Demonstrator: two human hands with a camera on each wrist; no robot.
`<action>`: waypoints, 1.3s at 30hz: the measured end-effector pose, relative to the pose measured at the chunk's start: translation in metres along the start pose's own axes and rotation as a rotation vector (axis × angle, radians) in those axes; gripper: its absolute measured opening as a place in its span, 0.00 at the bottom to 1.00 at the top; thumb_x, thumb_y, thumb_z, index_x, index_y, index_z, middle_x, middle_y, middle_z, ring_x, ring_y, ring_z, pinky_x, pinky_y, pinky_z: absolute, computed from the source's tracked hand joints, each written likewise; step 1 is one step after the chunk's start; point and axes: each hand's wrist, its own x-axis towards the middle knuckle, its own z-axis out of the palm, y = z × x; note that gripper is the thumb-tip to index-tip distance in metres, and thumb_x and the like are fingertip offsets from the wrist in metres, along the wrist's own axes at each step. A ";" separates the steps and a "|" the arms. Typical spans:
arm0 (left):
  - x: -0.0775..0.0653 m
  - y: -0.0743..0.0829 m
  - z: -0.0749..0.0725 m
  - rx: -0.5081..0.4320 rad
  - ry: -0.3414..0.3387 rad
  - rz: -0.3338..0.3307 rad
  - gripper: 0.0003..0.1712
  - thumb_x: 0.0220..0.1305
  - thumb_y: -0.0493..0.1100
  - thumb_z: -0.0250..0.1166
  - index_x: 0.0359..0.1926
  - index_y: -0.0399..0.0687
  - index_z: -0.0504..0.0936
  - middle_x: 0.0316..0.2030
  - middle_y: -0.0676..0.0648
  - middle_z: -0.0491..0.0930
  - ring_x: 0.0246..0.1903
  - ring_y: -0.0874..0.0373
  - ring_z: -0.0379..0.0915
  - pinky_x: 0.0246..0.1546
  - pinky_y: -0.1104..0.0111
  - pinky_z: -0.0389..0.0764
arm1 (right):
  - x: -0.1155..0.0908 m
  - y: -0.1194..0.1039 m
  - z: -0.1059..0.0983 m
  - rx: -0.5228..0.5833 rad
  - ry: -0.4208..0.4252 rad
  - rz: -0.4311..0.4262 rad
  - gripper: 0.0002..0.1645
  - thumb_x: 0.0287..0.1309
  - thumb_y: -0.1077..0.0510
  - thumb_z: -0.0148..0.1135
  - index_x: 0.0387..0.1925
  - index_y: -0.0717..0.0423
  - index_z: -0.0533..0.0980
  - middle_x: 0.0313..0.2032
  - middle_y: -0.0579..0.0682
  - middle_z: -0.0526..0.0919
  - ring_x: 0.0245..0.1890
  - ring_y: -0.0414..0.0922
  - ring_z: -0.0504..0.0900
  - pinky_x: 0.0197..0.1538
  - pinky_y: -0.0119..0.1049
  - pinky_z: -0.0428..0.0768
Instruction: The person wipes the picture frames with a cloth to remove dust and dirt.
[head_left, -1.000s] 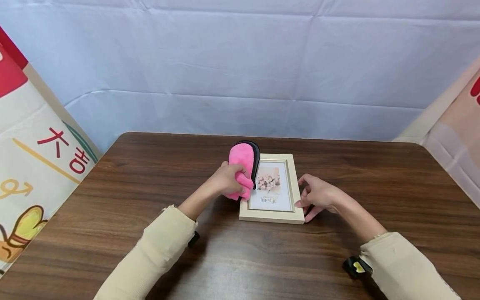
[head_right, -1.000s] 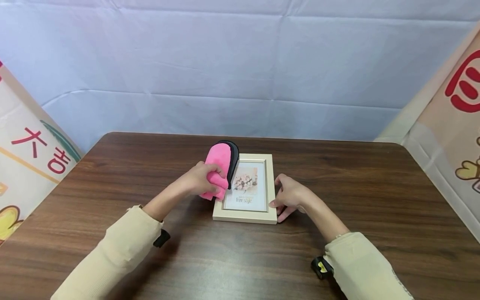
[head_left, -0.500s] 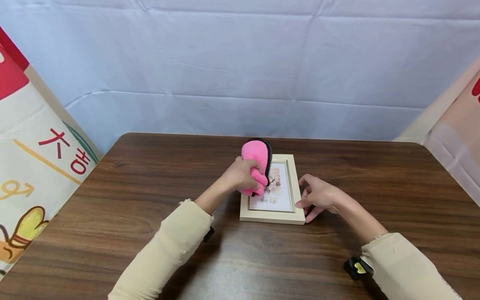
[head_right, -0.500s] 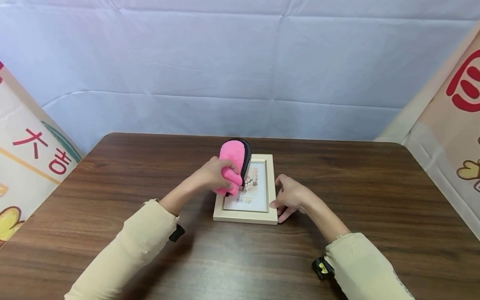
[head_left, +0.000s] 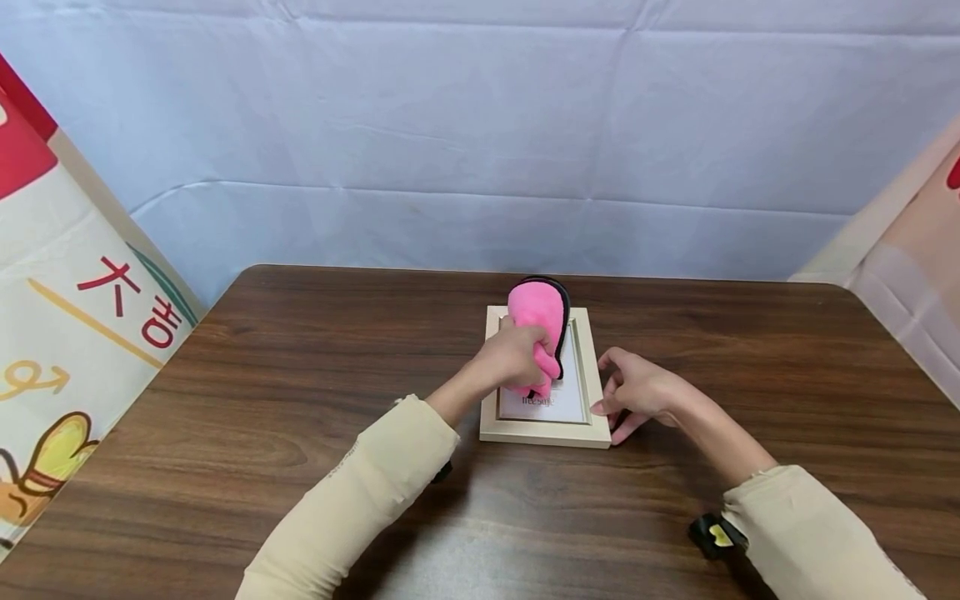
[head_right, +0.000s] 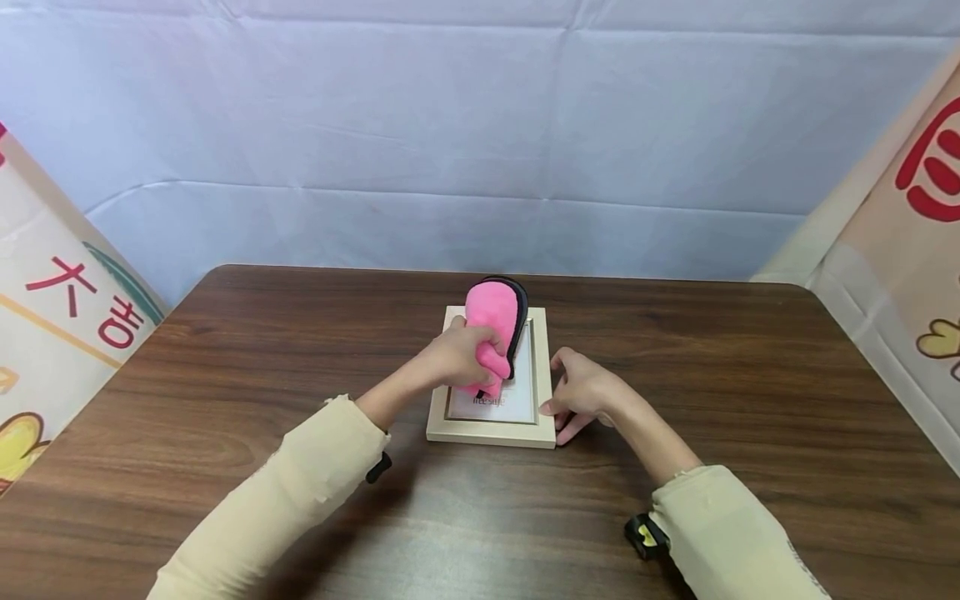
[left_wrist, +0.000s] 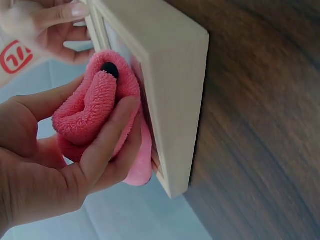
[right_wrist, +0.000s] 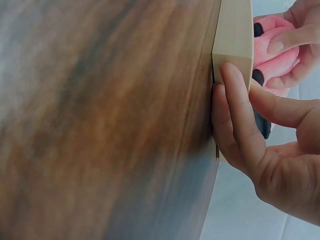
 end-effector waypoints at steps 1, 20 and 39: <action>0.000 0.001 0.001 0.008 0.000 0.005 0.18 0.40 0.41 0.75 0.35 0.49 0.78 0.42 0.43 0.67 0.43 0.54 0.61 0.28 0.72 0.71 | 0.000 0.000 0.000 0.003 -0.001 0.001 0.35 0.53 0.74 0.57 0.55 0.69 0.48 0.28 0.59 0.69 0.23 0.48 0.76 0.28 0.46 0.83; 0.000 -0.009 -0.005 0.060 -0.005 -0.048 0.18 0.45 0.42 0.72 0.39 0.51 0.77 0.44 0.42 0.65 0.41 0.53 0.63 0.28 0.71 0.71 | 0.000 -0.002 0.000 -0.008 -0.006 0.003 0.35 0.53 0.74 0.57 0.56 0.68 0.48 0.28 0.60 0.70 0.23 0.48 0.76 0.28 0.46 0.83; 0.000 -0.018 -0.009 0.010 0.000 -0.062 0.17 0.45 0.40 0.72 0.38 0.50 0.77 0.45 0.41 0.64 0.41 0.50 0.65 0.23 0.74 0.74 | -0.001 0.000 0.000 -0.003 -0.017 -0.012 0.34 0.54 0.74 0.56 0.56 0.69 0.47 0.27 0.59 0.71 0.23 0.48 0.76 0.28 0.46 0.83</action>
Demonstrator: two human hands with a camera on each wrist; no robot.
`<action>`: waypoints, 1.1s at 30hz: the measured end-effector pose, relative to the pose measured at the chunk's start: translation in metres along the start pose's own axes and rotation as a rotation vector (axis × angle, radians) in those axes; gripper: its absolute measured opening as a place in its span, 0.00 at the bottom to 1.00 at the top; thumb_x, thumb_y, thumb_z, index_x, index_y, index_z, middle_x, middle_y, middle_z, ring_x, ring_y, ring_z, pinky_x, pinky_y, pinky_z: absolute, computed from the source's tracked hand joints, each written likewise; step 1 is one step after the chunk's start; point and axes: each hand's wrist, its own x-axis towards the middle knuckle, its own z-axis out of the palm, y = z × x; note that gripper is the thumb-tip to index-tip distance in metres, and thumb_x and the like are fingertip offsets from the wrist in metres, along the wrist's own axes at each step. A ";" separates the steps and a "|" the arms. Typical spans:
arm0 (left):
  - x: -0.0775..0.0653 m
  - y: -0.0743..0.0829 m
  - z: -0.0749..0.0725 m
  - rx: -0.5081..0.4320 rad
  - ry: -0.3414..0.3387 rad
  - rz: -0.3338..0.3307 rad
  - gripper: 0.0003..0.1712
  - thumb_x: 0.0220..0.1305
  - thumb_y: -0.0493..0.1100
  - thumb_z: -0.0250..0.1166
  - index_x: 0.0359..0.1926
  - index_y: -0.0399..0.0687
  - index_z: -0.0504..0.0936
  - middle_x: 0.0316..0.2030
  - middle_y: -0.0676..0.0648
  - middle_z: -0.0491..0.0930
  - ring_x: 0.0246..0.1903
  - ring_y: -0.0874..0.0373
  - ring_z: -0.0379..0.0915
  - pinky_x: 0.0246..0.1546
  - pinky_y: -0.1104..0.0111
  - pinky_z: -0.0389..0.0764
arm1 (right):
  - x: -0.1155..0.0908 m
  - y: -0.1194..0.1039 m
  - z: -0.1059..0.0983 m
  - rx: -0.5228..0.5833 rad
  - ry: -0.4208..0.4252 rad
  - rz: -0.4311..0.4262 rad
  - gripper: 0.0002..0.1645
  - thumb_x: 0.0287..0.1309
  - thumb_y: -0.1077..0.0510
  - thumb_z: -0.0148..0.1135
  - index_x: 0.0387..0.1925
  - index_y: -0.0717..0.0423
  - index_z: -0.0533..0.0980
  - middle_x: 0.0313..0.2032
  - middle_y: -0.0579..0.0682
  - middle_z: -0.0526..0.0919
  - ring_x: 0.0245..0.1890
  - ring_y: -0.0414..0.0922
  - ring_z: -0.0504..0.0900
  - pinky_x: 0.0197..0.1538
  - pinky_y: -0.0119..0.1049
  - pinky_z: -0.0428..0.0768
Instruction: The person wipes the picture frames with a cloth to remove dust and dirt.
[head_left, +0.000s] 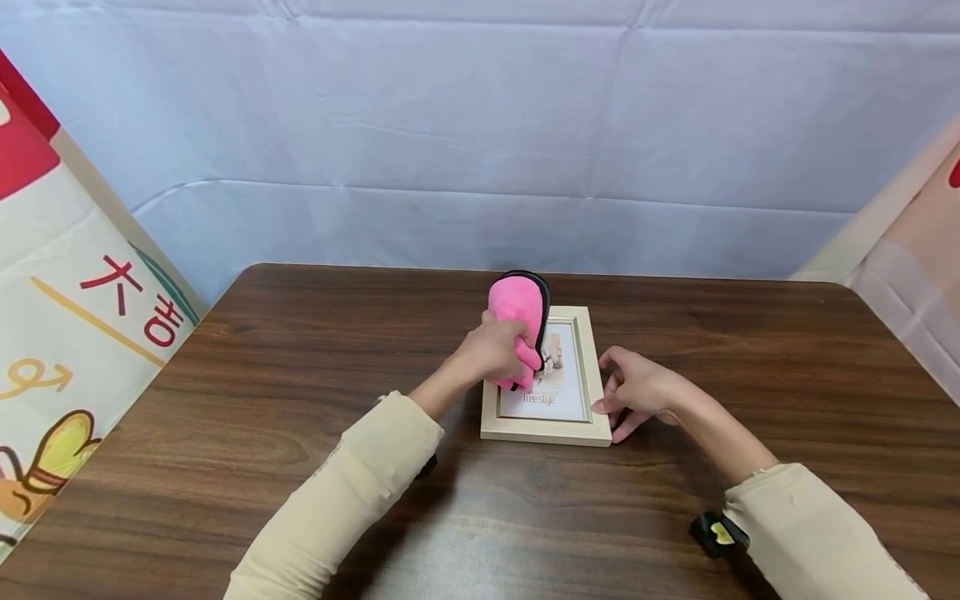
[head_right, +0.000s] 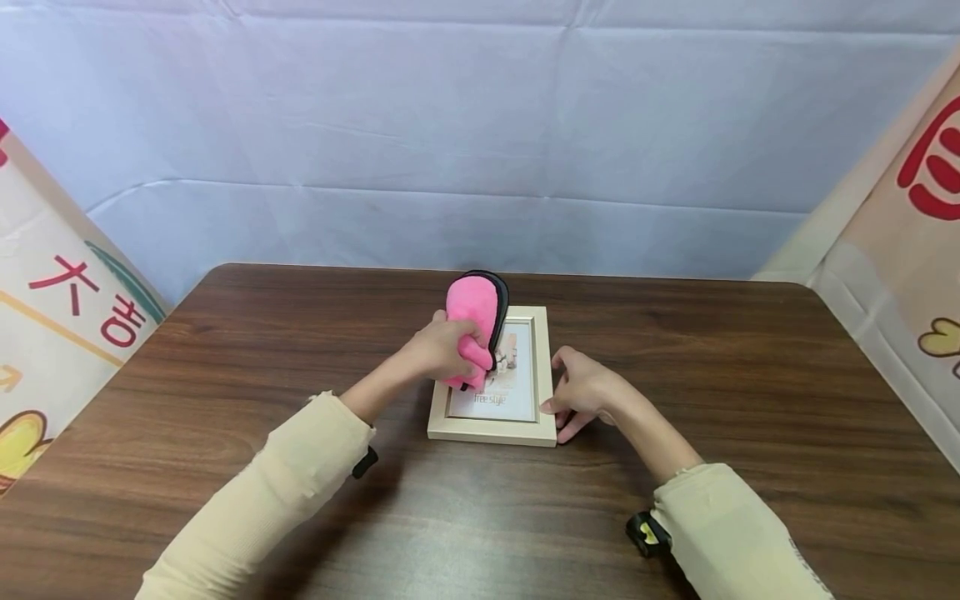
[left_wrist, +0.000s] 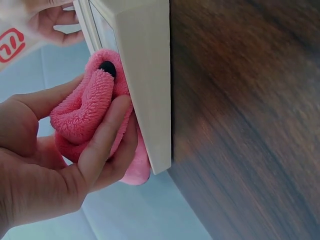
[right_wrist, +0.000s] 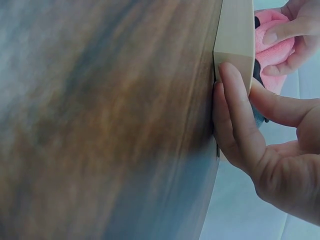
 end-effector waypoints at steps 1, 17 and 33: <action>0.000 0.001 0.000 -0.005 -0.001 -0.002 0.17 0.45 0.40 0.72 0.38 0.50 0.77 0.46 0.41 0.64 0.41 0.50 0.66 0.22 0.74 0.74 | 0.000 0.000 0.000 -0.001 0.000 -0.001 0.34 0.54 0.74 0.56 0.56 0.69 0.47 0.27 0.59 0.71 0.23 0.48 0.76 0.28 0.46 0.83; 0.003 0.013 0.009 0.059 -0.001 0.021 0.20 0.43 0.44 0.74 0.40 0.52 0.78 0.44 0.43 0.65 0.37 0.53 0.66 0.26 0.73 0.71 | 0.001 0.001 0.000 -0.005 0.007 -0.006 0.34 0.53 0.74 0.57 0.55 0.70 0.48 0.27 0.59 0.71 0.22 0.48 0.76 0.28 0.46 0.83; 0.005 0.030 0.017 0.071 -0.010 0.041 0.19 0.44 0.43 0.73 0.40 0.53 0.78 0.47 0.42 0.63 0.32 0.54 0.68 0.24 0.74 0.70 | 0.000 0.001 0.002 0.009 0.003 -0.033 0.33 0.53 0.74 0.57 0.54 0.70 0.48 0.26 0.58 0.70 0.22 0.47 0.76 0.28 0.46 0.83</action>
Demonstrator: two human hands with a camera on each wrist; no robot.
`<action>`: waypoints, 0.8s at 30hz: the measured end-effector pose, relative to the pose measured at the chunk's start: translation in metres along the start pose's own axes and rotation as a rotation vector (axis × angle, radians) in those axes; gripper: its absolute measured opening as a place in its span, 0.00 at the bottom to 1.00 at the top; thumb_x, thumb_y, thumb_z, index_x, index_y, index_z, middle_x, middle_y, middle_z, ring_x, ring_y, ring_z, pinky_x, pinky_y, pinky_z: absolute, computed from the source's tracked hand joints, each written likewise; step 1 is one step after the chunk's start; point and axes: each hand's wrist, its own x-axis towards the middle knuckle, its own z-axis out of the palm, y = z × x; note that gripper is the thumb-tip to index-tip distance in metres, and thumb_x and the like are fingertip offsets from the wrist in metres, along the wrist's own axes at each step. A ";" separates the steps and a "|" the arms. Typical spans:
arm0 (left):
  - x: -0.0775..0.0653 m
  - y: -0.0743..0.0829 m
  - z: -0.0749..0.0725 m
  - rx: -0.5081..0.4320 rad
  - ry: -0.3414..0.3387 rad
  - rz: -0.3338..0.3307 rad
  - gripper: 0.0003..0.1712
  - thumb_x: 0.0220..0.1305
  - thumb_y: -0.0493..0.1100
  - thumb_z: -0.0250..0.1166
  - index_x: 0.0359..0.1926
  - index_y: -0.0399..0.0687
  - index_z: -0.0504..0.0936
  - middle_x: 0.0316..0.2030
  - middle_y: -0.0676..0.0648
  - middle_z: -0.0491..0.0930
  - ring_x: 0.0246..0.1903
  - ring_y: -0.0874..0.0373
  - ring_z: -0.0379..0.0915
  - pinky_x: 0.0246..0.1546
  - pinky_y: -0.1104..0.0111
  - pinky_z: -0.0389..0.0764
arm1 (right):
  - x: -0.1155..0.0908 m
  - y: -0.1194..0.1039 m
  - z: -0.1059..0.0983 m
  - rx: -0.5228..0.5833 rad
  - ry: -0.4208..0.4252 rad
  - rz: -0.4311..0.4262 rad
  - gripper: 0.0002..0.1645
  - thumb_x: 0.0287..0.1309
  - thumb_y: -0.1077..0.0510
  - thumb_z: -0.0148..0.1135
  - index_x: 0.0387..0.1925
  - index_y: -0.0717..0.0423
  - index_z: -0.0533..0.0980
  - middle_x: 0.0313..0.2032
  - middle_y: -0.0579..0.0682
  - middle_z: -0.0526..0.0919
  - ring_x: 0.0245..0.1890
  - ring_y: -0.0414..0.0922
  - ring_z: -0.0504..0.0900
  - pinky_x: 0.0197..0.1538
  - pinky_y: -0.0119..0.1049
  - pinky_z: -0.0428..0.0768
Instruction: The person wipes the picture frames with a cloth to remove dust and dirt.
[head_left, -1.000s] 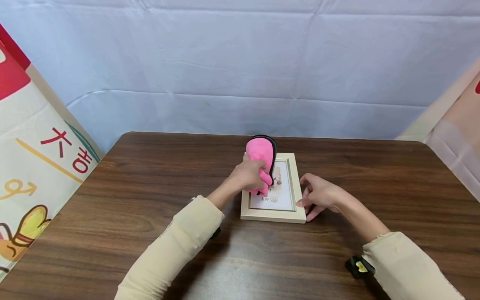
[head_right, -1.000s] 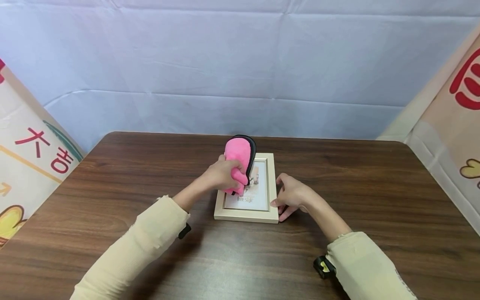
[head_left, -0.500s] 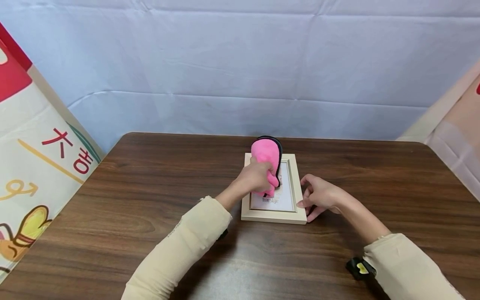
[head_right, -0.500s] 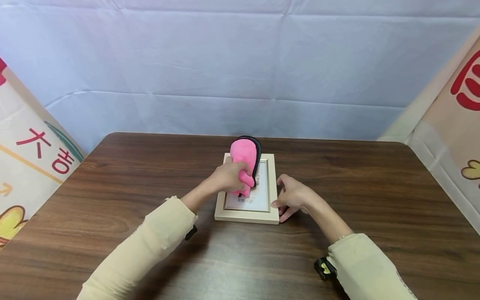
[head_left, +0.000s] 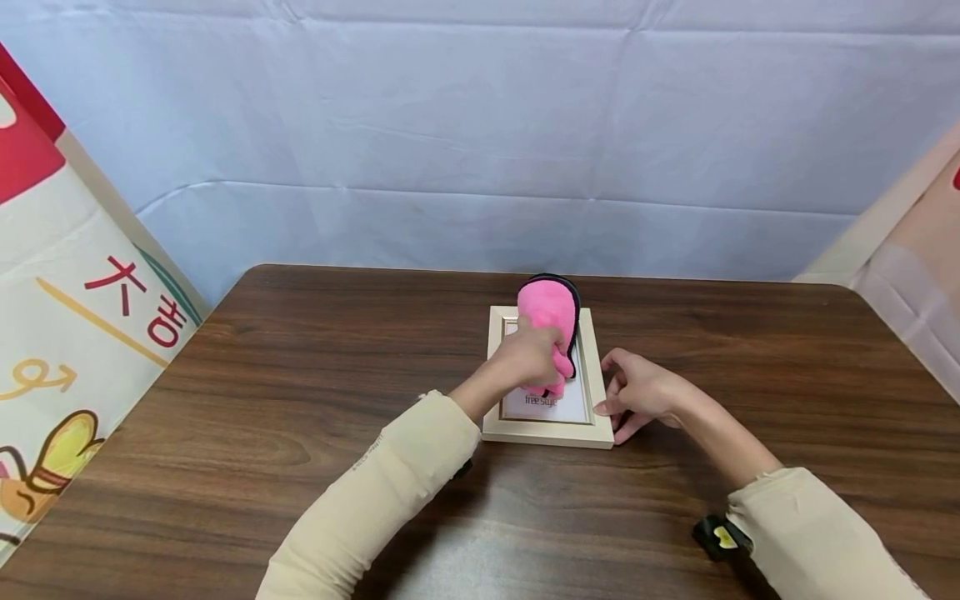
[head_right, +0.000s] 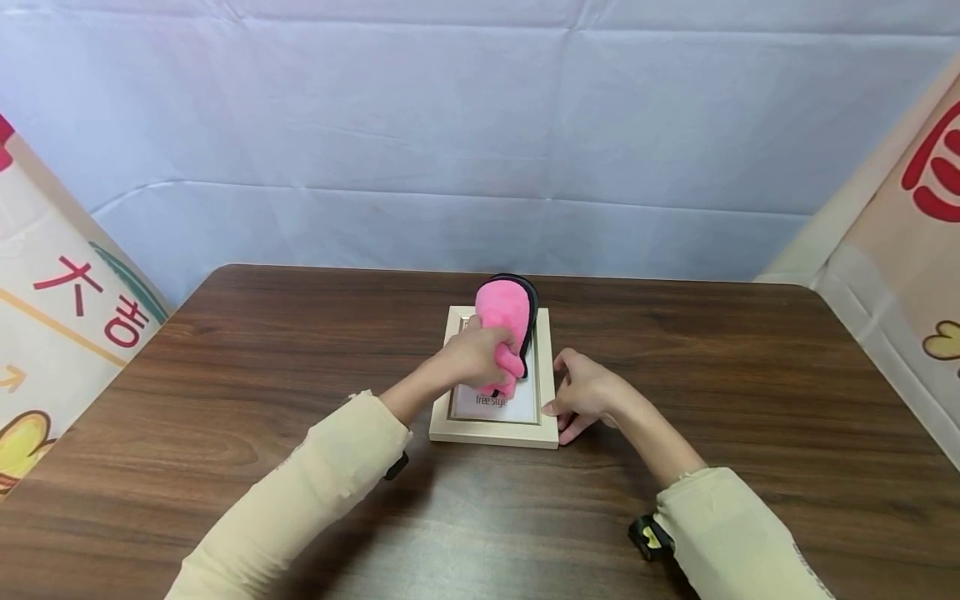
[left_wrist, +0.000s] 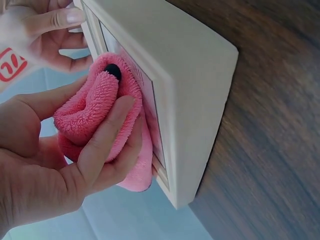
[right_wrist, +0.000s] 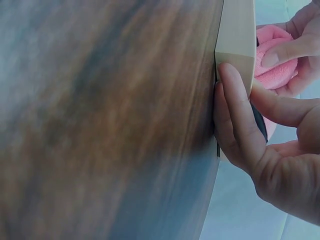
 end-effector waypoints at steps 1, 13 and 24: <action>0.000 0.000 0.000 0.004 0.000 0.000 0.20 0.44 0.43 0.73 0.40 0.53 0.78 0.47 0.42 0.63 0.31 0.54 0.68 0.24 0.74 0.70 | 0.000 0.000 0.000 0.000 -0.002 -0.002 0.33 0.53 0.74 0.57 0.54 0.70 0.48 0.26 0.58 0.70 0.22 0.47 0.76 0.28 0.46 0.83; -0.001 -0.004 -0.001 -0.014 -0.010 -0.001 0.21 0.44 0.45 0.73 0.41 0.52 0.77 0.46 0.43 0.64 0.33 0.55 0.68 0.24 0.74 0.70 | 0.000 -0.001 0.001 -0.004 0.003 0.001 0.32 0.53 0.74 0.57 0.54 0.70 0.49 0.26 0.59 0.70 0.22 0.47 0.77 0.28 0.46 0.83; -0.003 -0.012 -0.006 0.007 -0.003 -0.014 0.18 0.46 0.45 0.72 0.41 0.51 0.78 0.47 0.41 0.64 0.37 0.51 0.67 0.26 0.72 0.71 | 0.001 0.000 -0.001 -0.007 0.004 0.011 0.33 0.53 0.74 0.57 0.54 0.69 0.48 0.26 0.58 0.71 0.22 0.47 0.76 0.28 0.46 0.83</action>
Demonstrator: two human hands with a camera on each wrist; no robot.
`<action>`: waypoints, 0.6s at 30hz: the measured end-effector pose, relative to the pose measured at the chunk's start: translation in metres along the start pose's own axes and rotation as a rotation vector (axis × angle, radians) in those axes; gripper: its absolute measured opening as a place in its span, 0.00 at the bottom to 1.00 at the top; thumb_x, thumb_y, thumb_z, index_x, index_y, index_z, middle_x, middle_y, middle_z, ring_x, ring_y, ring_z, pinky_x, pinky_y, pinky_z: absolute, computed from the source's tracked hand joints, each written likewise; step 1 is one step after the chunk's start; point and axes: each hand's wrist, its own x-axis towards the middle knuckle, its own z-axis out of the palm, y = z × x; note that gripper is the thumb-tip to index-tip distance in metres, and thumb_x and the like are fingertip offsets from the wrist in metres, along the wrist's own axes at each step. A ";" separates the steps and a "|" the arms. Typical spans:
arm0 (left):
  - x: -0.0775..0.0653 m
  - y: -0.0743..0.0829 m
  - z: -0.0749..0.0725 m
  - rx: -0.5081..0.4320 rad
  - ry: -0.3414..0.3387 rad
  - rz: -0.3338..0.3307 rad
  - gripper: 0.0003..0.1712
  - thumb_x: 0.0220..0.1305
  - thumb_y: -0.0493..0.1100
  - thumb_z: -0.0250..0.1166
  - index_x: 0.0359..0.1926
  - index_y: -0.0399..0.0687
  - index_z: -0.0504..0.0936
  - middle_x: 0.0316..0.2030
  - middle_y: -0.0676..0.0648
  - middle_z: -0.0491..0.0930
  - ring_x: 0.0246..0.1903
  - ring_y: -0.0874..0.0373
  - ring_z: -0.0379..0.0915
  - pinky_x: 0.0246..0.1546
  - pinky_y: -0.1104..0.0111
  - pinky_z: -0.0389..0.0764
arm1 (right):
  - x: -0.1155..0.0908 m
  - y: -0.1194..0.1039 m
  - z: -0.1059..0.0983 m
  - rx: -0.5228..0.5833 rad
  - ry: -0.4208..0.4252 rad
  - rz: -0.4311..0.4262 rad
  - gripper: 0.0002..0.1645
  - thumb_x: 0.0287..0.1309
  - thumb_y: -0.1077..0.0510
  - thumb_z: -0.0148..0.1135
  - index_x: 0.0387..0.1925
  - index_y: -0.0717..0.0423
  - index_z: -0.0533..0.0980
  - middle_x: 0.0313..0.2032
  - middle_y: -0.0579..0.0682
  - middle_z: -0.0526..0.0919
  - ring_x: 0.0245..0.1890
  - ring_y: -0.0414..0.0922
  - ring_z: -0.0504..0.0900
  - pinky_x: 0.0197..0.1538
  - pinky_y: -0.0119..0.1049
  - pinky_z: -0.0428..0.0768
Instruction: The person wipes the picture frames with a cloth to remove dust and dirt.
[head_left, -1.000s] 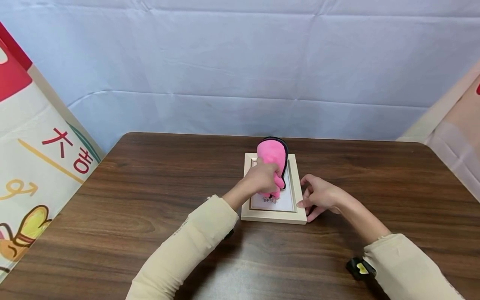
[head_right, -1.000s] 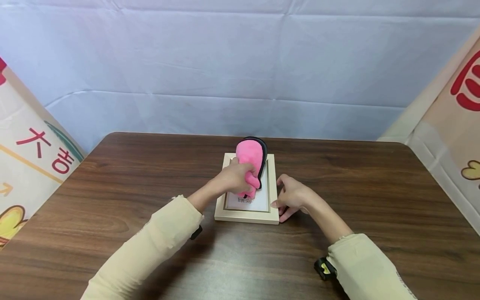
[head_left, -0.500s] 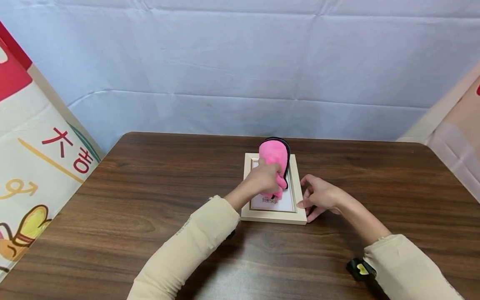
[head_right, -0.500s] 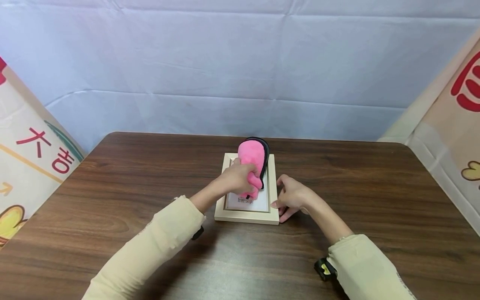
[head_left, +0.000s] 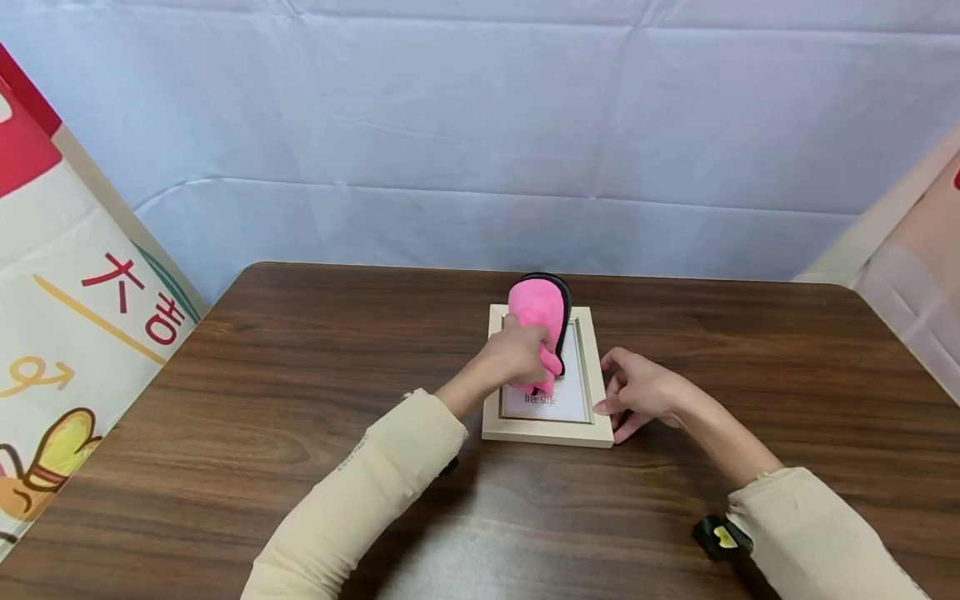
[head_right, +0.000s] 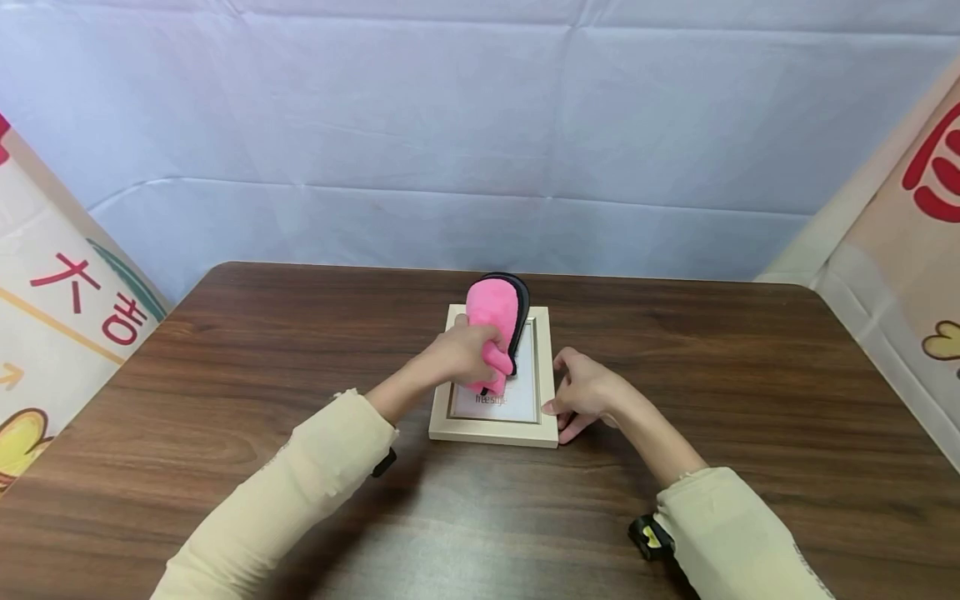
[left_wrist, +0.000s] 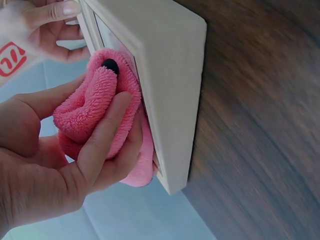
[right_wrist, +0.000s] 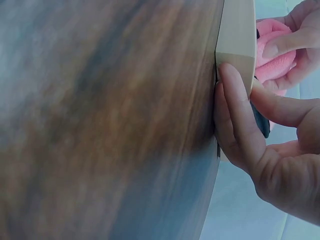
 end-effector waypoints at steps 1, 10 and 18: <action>-0.001 -0.001 -0.001 0.006 -0.001 -0.003 0.18 0.46 0.45 0.72 0.41 0.51 0.78 0.47 0.41 0.64 0.36 0.51 0.67 0.25 0.72 0.71 | 0.000 0.000 0.000 -0.003 0.000 0.001 0.33 0.53 0.74 0.57 0.54 0.69 0.49 0.26 0.58 0.71 0.22 0.47 0.76 0.28 0.46 0.83; -0.004 -0.011 -0.011 -0.022 0.005 -0.056 0.17 0.44 0.42 0.72 0.38 0.50 0.78 0.52 0.36 0.62 0.40 0.46 0.68 0.20 0.74 0.72 | 0.000 0.000 0.000 -0.008 0.000 0.013 0.34 0.54 0.74 0.57 0.56 0.69 0.48 0.27 0.59 0.70 0.23 0.48 0.76 0.28 0.46 0.83; -0.004 -0.012 -0.009 -0.033 0.004 -0.061 0.19 0.44 0.42 0.73 0.40 0.50 0.78 0.53 0.37 0.61 0.38 0.45 0.69 0.19 0.76 0.73 | 0.000 0.001 0.001 -0.005 -0.005 0.008 0.34 0.54 0.74 0.56 0.56 0.70 0.47 0.27 0.59 0.70 0.23 0.48 0.76 0.29 0.46 0.83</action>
